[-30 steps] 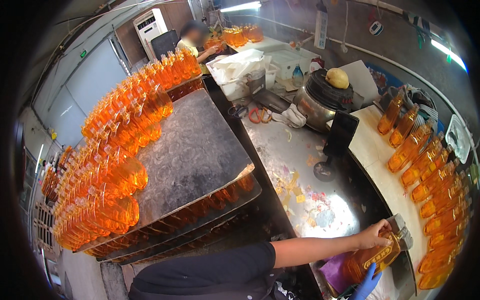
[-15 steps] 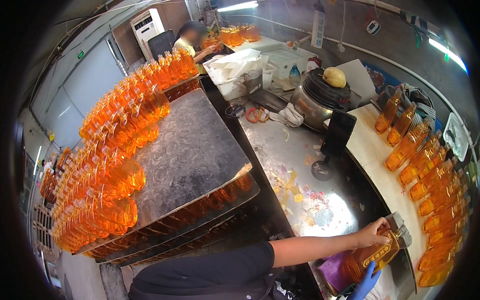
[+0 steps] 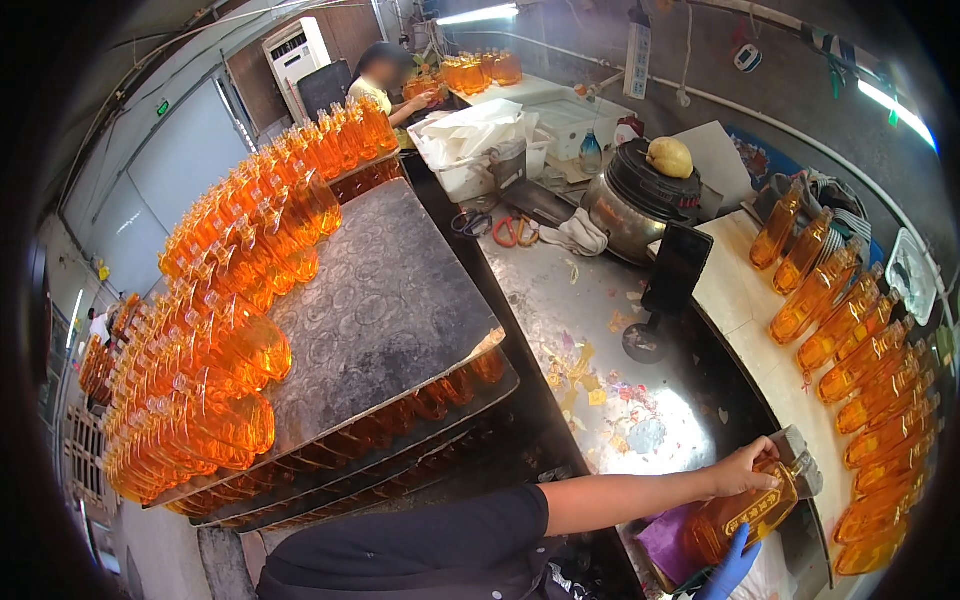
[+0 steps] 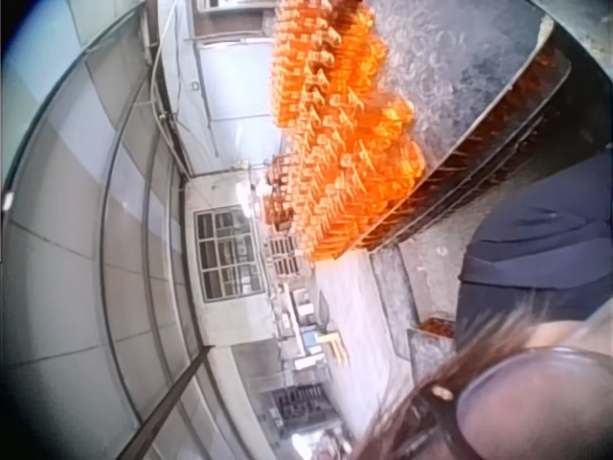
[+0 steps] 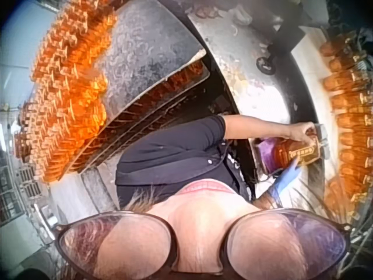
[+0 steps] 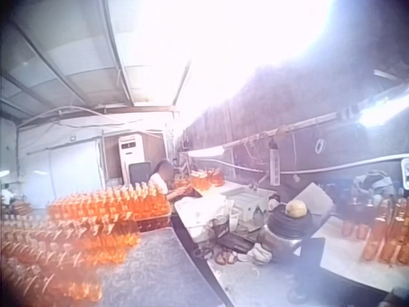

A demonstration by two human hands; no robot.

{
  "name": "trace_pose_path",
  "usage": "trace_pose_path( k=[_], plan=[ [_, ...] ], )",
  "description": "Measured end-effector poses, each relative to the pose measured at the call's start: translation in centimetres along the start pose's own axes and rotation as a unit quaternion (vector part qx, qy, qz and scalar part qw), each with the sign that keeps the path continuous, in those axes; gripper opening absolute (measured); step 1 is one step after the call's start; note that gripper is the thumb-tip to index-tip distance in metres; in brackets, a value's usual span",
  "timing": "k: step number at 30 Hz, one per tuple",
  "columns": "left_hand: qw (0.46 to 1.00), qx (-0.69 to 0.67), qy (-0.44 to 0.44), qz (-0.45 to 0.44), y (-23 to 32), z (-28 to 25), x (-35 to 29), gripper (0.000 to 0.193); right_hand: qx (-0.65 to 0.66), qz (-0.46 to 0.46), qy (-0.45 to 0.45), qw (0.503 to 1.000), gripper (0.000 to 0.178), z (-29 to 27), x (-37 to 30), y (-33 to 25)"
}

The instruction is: The person picks up amber-colored plastic bottles from a tray, wipes them with a cloth, and applies a rectangular label to the front of each bottle. They smooth the label with their gloved fingers and place the finished bottle onto a metal counter. The process is repeated for multiple bottles in a continuous sequence.

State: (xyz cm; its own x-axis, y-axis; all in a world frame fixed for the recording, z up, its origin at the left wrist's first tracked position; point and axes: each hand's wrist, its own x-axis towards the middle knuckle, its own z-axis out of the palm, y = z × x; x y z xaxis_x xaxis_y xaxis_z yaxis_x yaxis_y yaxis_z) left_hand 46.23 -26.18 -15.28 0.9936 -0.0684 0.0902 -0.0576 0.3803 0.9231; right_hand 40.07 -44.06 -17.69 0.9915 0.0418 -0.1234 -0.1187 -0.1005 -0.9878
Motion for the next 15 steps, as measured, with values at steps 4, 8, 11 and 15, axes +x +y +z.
trace_pose_path(
  k=[4,8,11,15],
  plan=[
    [1.0,0.008,0.004,-0.001,-0.6,-0.2,0.3,0.051,-0.009,0.003,0.0,1.0,0.045,0.3,-0.1,-0.4],
    [1.0,-0.006,-0.011,-0.024,0.9,0.0,-0.4,0.051,-0.003,-0.017,-0.001,1.0,0.045,-0.4,0.5,0.7],
    [1.0,0.0,-0.006,-0.011,0.5,0.1,-0.2,0.051,0.0,-0.041,-0.002,0.999,0.045,-0.8,1.1,1.6],
    [1.0,-0.011,-0.013,-0.021,1.0,0.0,-0.5,0.05,0.004,-0.013,-0.001,1.0,0.044,-0.3,0.4,0.7]
  ],
)
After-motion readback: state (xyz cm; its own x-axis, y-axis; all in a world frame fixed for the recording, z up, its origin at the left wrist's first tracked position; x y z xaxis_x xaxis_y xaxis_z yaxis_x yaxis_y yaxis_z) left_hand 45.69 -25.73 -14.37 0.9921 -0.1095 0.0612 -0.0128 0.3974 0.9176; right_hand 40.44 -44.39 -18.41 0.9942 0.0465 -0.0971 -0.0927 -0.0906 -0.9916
